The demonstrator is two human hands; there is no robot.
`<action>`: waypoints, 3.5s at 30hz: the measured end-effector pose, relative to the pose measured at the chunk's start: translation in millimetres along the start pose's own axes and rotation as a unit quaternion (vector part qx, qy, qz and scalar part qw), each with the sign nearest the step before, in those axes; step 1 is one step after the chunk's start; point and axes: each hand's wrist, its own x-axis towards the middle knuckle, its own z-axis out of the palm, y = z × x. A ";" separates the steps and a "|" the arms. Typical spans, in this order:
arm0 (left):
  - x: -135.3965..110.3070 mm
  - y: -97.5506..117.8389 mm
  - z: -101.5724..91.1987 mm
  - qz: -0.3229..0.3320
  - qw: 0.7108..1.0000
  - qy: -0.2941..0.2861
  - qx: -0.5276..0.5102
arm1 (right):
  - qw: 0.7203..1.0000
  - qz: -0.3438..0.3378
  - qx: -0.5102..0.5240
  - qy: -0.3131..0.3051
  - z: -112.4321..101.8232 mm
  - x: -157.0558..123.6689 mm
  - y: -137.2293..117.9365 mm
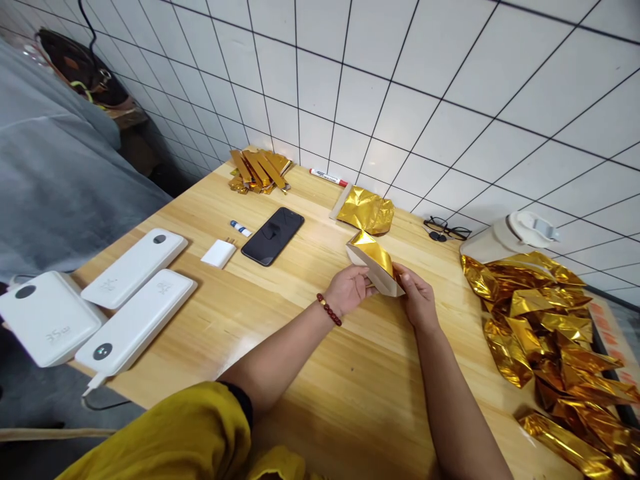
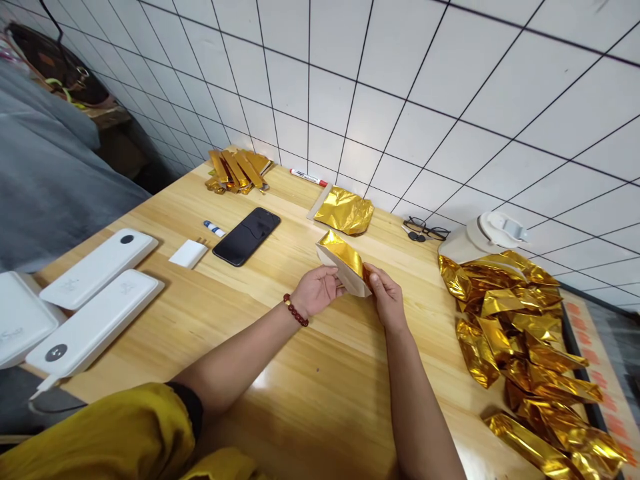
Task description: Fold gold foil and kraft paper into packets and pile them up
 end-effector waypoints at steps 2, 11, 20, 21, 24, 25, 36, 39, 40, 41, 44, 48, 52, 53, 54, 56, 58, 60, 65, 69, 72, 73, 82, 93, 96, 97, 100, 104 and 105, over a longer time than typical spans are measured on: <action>-0.2 0.0 0.6 -0.007 1.000 -0.005 0.004 | 1.000 -0.010 -0.028 -0.009 0.4 -0.4 0.8; 1.6 -3.5 1.3 0.035 0.999 0.036 0.020 | 0.998 0.009 -0.050 0.040 4.2 -2.4 -0.6; -0.7 -5.5 8.7 0.111 0.993 0.032 0.028 | 0.997 -0.052 -0.062 -0.003 -0.4 -6.8 -4.7; -1.2 -5.4 9.6 0.114 0.993 0.033 0.027 | 0.996 -0.059 -0.057 -0.020 -1.9 -7.1 -4.2; -2.4 -5.4 11.2 0.126 0.991 0.038 0.021 | 0.997 -0.060 -0.006 -0.057 -4.2 -7.2 -2.6; -2.5 -5.5 11.5 0.131 0.990 0.042 0.020 | 0.997 -0.053 0.018 -0.059 -4.0 -7.0 -2.6; -2.5 -5.6 13.0 0.118 0.992 0.025 0.035 | 1.000 -0.013 -0.006 -0.019 11.5 -2.7 -13.7; -3.8 -3.1 10.9 0.088 0.996 -0.008 0.019 | 1.000 -0.027 -0.014 -0.004 12.6 -2.8 -13.8; -4.0 -2.8 10.2 0.080 0.997 -0.013 0.020 | 0.999 -0.032 -0.015 -0.007 12.3 -3.2 -13.7; -4.0 -2.9 9.7 0.075 0.997 -0.014 0.026 | 0.999 -0.033 -0.014 -0.012 11.7 -3.8 -13.5; -3.0 -4.6 8.8 0.077 0.996 0.007 0.041 | 1.000 -0.011 0.008 -0.028 8.5 -5.2 -12.1; -0.8 -5.5 8.1 0.088 0.996 0.015 0.015 | 0.998 0.018 0.051 0.012 5.7 -3.2 -8.5; 0.8 -4.4 7.1 0.100 0.995 0.016 -0.009 | 0.999 0.010 0.031 -0.005 6.6 -0.5 -7.1; 0.9 -4.4 6.9 0.101 0.995 0.017 -0.008 | 1.000 0.006 0.025 -0.015 6.9 -0.4 -7.4; 0.9 -4.5 6.6 0.098 0.995 0.015 -0.004 | 1.000 0.002 0.021 -0.022 7.2 -0.4 -8.0; 0.7 -5.3 6.0 0.087 0.996 0.002 0.014 | 0.999 -0.005 0.018 -0.029 8.0 -0.8 -9.7; 0.2 -6.7 5.2 0.075 0.997 -0.010 0.035 | 0.999 -0.008 0.015 -0.031 9.0 -1.0 -11.4; -0.1 -8.2 4.6 0.070 0.996 -0.008 0.051 | 1.000 -0.009 0.005 -0.028 10.3 -1.0 -12.4; -1.0 -10.2 5.8 0.058 0.995 -0.005 0.085 | 1.000 -0.002 -0.012 -0.029 11.8 -2.0 -11.3; -4.0 -12.0 8.6 0.057 0.987 -0.037 0.144 | 0.999 0.034 0.009 -0.025 8.5 -3.2 -9.3; -5.2 -15.4 7.8 0.056 0.969 -0.061 0.231 | 0.999 0.031 0.032 0.024 4.3 -2.3 -8.3; -4.9 -16.7 6.8 0.060 0.963 -0.060 0.254 | 0.999 0.029 0.036 0.028 3.0 -1.9 -7.9; -1.7 -15.2 6.9 0.140 0.963 0.040 0.227 | 0.999 0.026 0.002 -0.034 0.7 -5.7 -1.6; -2.2 -16.2 5.5 0.103 0.964 0.007 0.246 | 0.998 0.012 0.046 0.035 -0.9 -2.5 -1.4; -0.7 -18.8 2.8 0.127 0.952 0.026 0.278 | 0.999 0.003 0.043 0.029 -1.1 -3.4 -1.6; -0.2 -19.6 1.9 0.136 0.947 0.036 0.288 | 0.999 -0.001 0.037 0.025 -1.0 -3.6 -1.6; 1.0 -21.1 0.1 0.154 0.932 0.055 0.322 | 1.000 0.001 0.003 -0.014 0.4 -4.0 -1.7; 0.7 -20.9 0.0 0.161 0.915 0.048 0.367 | 0.999 0.013 -0.015 -0.050 1.6 -4.6 -0.7; 0.3 -20.7 0.4 0.163 0.911 0.044 0.376 | 0.998 0.015 -0.013 -0.053 1.5 -4.8 -0.1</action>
